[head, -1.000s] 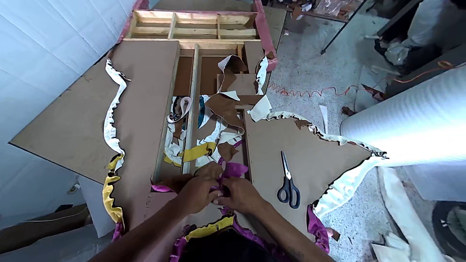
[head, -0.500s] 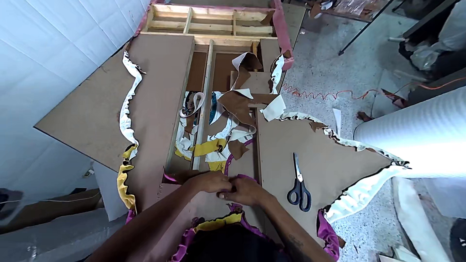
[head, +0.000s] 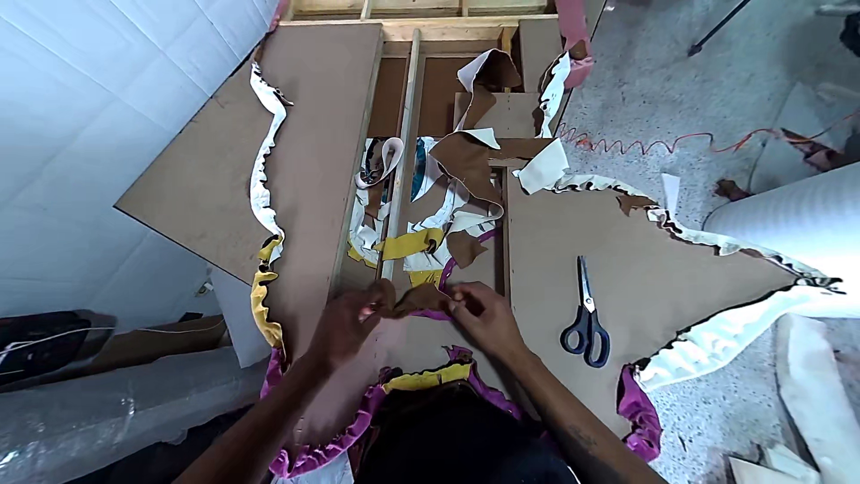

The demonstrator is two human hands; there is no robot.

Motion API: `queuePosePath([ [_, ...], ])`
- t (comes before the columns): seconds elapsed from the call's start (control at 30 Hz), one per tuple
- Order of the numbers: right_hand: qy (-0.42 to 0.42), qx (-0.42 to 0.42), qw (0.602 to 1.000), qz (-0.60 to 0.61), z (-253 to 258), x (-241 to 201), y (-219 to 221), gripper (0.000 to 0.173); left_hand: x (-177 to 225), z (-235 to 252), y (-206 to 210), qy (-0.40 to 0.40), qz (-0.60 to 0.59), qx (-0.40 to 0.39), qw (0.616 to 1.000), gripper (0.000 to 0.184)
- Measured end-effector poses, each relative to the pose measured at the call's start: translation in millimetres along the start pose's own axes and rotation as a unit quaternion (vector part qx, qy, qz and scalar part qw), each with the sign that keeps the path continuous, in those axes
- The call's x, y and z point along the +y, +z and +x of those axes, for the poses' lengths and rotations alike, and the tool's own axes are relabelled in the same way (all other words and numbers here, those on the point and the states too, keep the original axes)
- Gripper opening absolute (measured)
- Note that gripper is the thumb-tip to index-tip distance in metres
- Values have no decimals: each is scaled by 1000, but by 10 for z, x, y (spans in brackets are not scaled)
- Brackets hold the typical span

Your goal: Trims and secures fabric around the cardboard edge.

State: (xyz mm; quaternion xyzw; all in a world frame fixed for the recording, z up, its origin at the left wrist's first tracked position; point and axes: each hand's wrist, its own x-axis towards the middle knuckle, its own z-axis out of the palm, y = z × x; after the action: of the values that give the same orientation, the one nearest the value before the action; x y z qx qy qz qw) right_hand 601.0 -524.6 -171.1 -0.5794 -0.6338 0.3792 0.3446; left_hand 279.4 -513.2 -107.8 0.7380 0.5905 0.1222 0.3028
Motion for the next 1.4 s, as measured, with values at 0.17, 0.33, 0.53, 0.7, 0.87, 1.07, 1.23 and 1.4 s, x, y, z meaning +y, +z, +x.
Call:
queuePosePath([
  [0.17,-70,-12,997,-27,-5,-222,42,39,350,515,619,97,37,-96,990,25],
  [0.33,-4,-179,980,-87,59,-334,151,41,463,681,369,47,50,-270,960,27],
  [0.53,37,-348,926,-137,335,-533,262,52,464,697,372,19,63,-347,936,46],
  [0.7,60,-449,885,-108,636,-392,286,54,507,903,494,17,138,-423,895,55],
  [0.87,41,-352,935,3,487,-306,90,41,600,850,341,10,99,-277,956,45],
  [1.07,35,-62,995,-73,1030,-304,-570,38,700,643,431,35,87,-190,977,21],
  [1.23,3,129,970,-206,2306,-136,-908,80,821,681,565,11,160,-345,925,81],
  [1.4,55,71,942,-324,3242,32,-891,103,704,1038,682,33,154,-438,885,85],
])
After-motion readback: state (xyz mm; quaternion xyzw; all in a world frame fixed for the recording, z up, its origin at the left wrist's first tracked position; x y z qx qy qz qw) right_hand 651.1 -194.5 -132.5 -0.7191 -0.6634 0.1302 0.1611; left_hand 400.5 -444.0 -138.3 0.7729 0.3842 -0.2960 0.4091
